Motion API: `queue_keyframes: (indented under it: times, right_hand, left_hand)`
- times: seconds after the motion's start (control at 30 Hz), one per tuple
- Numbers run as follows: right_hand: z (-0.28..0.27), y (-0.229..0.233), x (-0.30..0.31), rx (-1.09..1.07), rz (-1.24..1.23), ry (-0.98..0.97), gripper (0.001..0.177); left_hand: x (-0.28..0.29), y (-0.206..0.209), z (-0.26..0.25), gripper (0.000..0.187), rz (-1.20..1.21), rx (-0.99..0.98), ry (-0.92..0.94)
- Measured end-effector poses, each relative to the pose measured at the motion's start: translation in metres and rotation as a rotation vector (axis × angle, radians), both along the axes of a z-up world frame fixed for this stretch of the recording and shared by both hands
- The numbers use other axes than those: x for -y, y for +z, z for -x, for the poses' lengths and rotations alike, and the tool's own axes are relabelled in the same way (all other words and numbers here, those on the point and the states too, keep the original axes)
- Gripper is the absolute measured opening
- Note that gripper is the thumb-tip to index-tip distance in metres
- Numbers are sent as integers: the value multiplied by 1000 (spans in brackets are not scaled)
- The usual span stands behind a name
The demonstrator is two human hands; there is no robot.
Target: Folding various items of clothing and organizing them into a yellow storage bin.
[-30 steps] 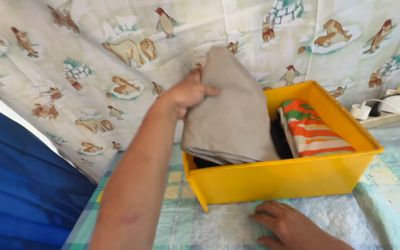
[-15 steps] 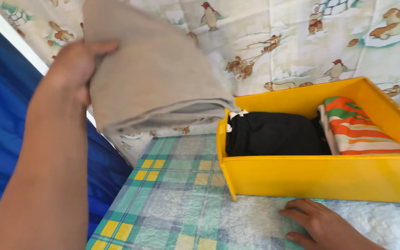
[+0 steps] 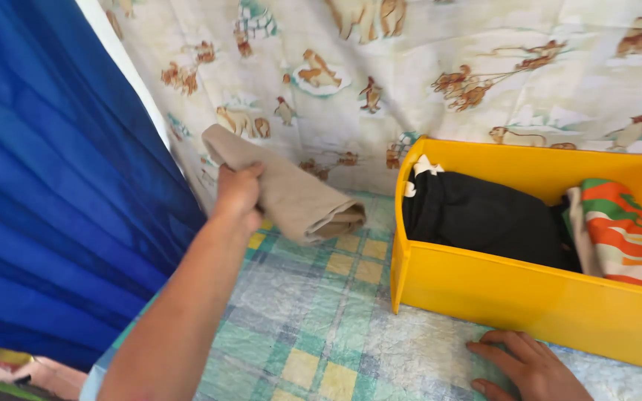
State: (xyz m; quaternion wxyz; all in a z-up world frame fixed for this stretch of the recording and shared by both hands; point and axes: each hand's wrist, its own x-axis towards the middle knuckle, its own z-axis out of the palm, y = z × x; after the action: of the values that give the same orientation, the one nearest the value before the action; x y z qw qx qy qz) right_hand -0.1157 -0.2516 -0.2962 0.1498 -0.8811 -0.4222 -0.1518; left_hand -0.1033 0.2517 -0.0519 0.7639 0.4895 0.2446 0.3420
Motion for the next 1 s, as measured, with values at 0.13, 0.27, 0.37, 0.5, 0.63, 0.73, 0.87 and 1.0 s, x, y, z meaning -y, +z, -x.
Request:
queue_keyframes:
  times: [0.13, 0.27, 0.37, 0.5, 0.63, 0.73, 0.87, 1.0]
  right_hand:
    - [2, 18, -3, 19, -19, 21, 57]
    - [13, 45, -11, 16, 23, 76, 58]
    - [22, 41, -12, 6, -12, 66, 59]
    - [23, 47, -15, -19, -7, 86, 55]
    - [22, 47, -15, -65, 53, 25, 56]
    - [26, 51, -17, -81, 26, 30, 55]
    - [35, 64, -30, -103, -54, 74, 51]
    - [34, 76, -33, -78, -52, 103, 49]
  left_hand:
    - [24, -24, -4, 38, 208, 186, 53]
    - [64, -58, 14, 54, 404, 10, -42]
    - [76, -81, 35, 51, 457, -356, -197]
    - [69, -104, 27, 39, 520, -279, -220]
    - [88, -94, 38, 43, 481, -275, -258]
    - [104, -94, 49, 44, 463, -302, -270]
    - [116, -95, 78, 53, 310, -271, -116]
    - [115, -94, 88, 117, -116, -149, 29]
